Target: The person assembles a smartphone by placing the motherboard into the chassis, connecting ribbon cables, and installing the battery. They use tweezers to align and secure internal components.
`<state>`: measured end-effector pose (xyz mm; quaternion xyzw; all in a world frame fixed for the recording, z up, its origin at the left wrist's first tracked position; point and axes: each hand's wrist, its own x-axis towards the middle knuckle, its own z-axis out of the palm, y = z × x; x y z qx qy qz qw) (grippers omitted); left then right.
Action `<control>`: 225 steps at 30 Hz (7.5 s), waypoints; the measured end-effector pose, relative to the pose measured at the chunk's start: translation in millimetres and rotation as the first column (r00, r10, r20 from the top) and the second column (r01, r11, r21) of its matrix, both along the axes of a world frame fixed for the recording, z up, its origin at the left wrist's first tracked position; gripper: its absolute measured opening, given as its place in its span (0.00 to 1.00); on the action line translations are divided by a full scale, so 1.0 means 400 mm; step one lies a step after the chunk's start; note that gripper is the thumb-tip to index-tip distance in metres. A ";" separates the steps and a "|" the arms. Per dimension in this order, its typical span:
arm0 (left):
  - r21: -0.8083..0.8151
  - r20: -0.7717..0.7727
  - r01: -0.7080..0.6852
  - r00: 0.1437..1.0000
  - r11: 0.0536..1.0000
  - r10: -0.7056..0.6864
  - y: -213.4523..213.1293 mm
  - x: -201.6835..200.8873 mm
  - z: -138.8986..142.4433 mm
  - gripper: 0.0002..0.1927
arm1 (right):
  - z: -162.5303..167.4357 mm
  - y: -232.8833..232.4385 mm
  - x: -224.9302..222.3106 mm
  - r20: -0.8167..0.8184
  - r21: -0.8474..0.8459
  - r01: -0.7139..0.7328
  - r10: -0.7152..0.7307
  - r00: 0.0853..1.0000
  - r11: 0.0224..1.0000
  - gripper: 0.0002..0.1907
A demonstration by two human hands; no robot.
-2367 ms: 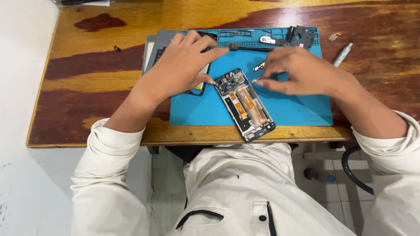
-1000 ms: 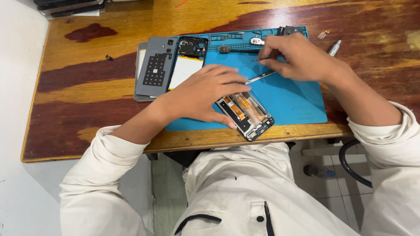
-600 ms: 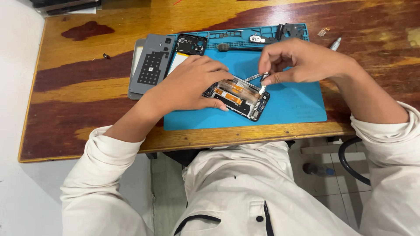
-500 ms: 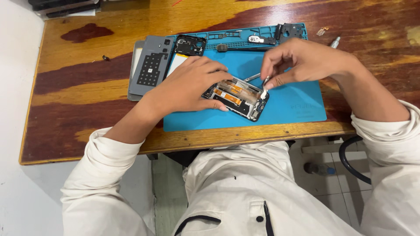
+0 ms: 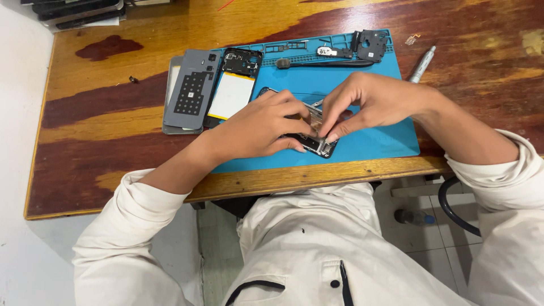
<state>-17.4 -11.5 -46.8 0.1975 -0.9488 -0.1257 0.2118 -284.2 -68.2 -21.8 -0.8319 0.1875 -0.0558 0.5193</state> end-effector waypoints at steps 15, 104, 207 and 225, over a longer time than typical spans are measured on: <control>0.017 0.005 -0.056 0.998 0.998 0.056 -0.009 0.011 0.004 0.29 | 0.001 0.036 0.040 0.007 -0.164 -0.079 0.082 0.997 0.983 0.09; -0.192 0.166 -0.224 0.952 0.955 0.257 0.024 0.031 0.046 0.48 | 0.023 -0.024 -0.017 -0.327 -0.471 -0.045 -0.126 0.937 0.881 0.44; 0.194 0.201 -0.324 0.937 0.926 0.285 -0.046 0.110 0.069 0.21 | -0.105 -0.028 0.067 0.089 -0.666 0.165 -0.143 0.986 0.728 0.08; 0.023 0.151 -0.221 0.965 0.975 0.215 -0.018 0.102 0.078 0.36 | -0.070 -0.011 0.049 0.033 -0.706 0.121 -0.137 0.990 0.698 0.10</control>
